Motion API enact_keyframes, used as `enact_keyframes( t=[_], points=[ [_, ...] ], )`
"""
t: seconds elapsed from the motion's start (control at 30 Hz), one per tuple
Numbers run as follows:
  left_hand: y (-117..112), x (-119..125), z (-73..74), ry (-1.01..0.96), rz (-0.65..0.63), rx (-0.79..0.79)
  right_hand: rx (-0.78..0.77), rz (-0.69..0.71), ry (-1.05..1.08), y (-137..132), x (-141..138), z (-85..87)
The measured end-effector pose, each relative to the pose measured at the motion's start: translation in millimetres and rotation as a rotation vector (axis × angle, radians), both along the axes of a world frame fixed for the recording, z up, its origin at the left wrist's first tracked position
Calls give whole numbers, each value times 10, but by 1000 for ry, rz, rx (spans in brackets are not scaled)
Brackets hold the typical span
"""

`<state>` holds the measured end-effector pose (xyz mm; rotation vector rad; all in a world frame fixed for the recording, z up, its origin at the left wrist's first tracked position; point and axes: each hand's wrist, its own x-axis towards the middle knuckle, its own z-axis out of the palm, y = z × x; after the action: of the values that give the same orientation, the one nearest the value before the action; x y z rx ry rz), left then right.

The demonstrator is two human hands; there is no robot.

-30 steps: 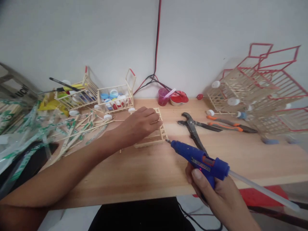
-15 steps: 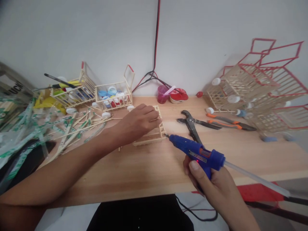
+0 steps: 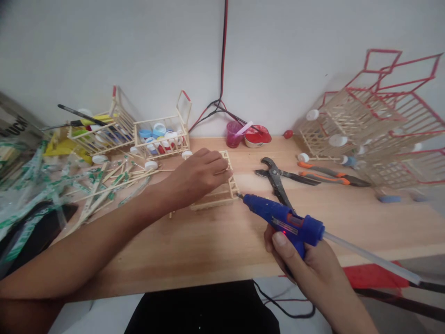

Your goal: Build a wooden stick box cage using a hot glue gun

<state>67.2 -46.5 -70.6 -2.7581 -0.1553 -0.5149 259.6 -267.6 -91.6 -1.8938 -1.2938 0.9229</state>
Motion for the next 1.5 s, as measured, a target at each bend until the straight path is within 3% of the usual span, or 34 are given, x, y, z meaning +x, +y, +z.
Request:
enact_keyframes(
  t=[0.87,1.2,1.33,1.5],
  points=[
    [44,3,-38,-65,-40,65,8,-15,95,-81,65,-62],
    [38,-36,21,-84,-82,96,78,-18,96,-34,-32,68],
    [62,-99,98,-117,-62,-13,79,-53,116,-31,-28,85],
    [133,-144,100,-223,-33,-358,146,-76,160,22,-76,141]
  ],
)
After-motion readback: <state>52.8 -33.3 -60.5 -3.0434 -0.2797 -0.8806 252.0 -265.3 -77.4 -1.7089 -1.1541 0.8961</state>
